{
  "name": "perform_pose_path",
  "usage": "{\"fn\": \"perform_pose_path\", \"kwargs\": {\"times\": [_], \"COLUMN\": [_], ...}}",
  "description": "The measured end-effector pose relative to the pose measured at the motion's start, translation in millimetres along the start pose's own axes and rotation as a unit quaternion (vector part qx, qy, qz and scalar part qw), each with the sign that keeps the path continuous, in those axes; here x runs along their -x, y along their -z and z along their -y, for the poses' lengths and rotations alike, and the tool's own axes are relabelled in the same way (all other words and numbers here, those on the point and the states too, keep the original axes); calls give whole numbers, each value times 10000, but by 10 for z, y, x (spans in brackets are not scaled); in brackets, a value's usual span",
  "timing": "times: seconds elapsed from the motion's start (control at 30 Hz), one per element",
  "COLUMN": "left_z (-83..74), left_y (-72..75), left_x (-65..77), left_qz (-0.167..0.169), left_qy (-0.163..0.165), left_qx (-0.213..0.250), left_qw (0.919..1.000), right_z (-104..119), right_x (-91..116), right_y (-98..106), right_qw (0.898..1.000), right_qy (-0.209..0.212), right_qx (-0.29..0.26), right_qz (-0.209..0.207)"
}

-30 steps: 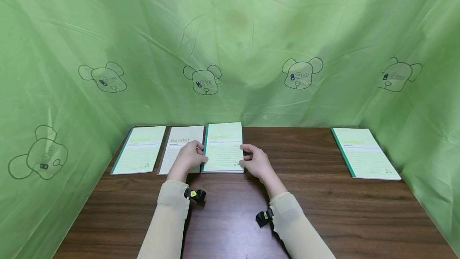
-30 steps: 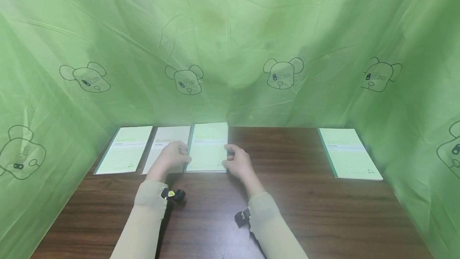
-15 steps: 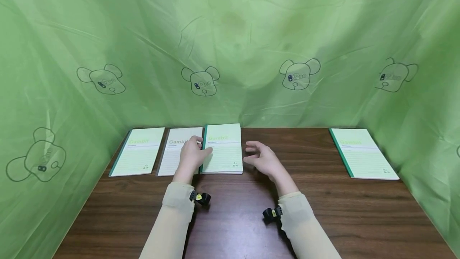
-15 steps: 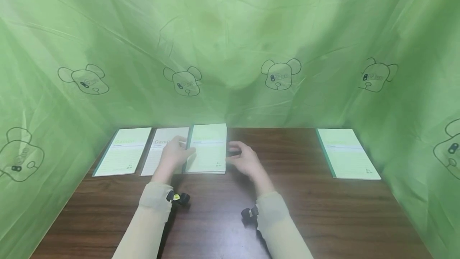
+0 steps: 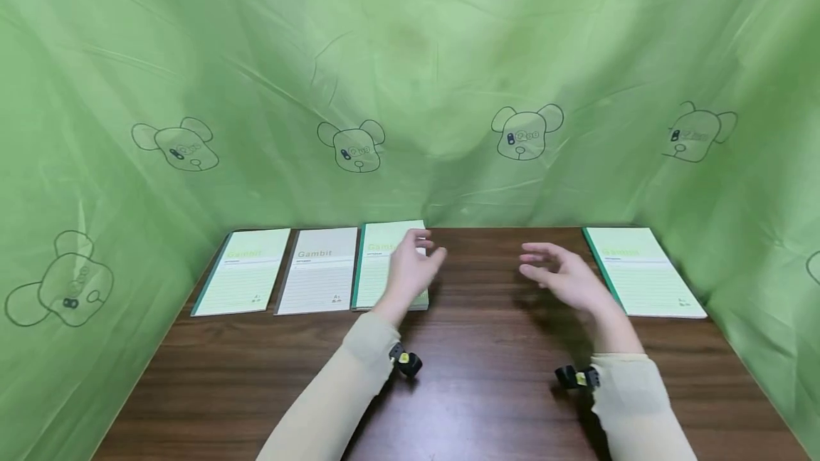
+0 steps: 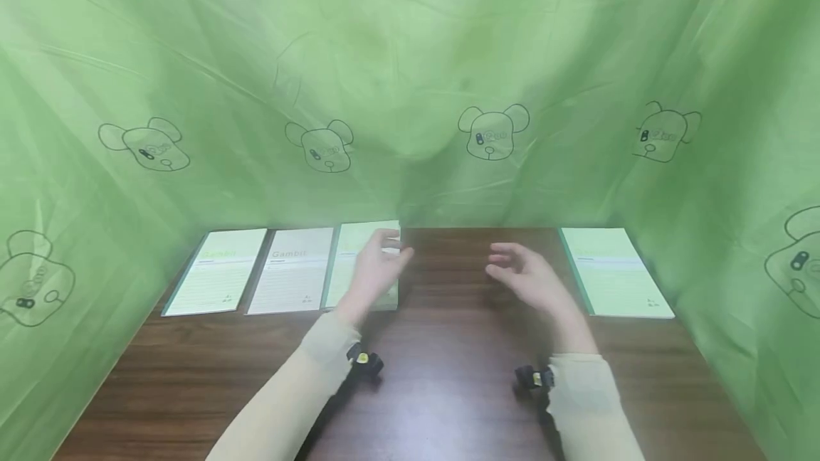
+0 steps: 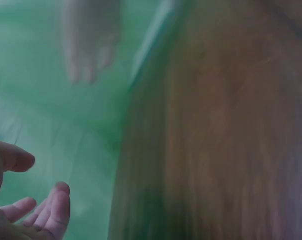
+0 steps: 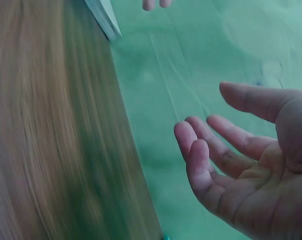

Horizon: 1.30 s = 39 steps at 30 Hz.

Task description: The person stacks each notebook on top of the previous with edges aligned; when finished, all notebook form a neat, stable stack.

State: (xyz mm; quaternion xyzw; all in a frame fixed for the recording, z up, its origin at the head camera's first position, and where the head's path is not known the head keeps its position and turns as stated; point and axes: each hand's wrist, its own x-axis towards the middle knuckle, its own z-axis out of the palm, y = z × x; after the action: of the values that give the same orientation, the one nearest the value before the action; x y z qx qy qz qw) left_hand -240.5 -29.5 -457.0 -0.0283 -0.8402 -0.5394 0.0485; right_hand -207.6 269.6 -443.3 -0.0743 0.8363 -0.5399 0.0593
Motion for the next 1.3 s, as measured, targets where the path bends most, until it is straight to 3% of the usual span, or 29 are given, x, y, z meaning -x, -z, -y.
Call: {"fn": "perform_pose_path", "kwargs": {"times": [0.17,0.27,0.4,0.47,0.6,0.73,0.93,1.07,1.3], "left_z": [-223,-325,-469,-549,-652,-691,-804,-936,-1082], "left_y": [-491,-744,-1051,-1193,-1464,-1727,-2056,-2206,-2357], "left_x": [32,31,28,45,135,258,367,395,421], "left_qz": [668,771,783,793,814,928,1353,1745,2143], "left_qy": [-458,-660,-742,-688,-275,82,168,224,544], "left_qx": [-401,-597,-502,-370,-42,185,-89,-415,-550], "left_qw": [9959,9930,9929,9938,9963,9955,9906,9835,9737], "right_z": [-268,-436,-631,-725,-920,-1114,-1353,-1438,-1508], "right_x": [188,308,469,545,670,783,890,899,829], "right_y": [522,818,1159,1300,1515,1663,1786,1804,1765], "right_qw": [9997,9991,9967,9918,9795,9734,9804,9775,9764], "right_qy": [152,243,150,42,-48,-182,-609,-1066,-1275], "right_qx": [-57,-43,-527,-1017,-1705,-1754,-739,201,1000], "right_qz": [-161,-336,-601,-772,-1074,-1460,-1720,-1810,-1430]}}
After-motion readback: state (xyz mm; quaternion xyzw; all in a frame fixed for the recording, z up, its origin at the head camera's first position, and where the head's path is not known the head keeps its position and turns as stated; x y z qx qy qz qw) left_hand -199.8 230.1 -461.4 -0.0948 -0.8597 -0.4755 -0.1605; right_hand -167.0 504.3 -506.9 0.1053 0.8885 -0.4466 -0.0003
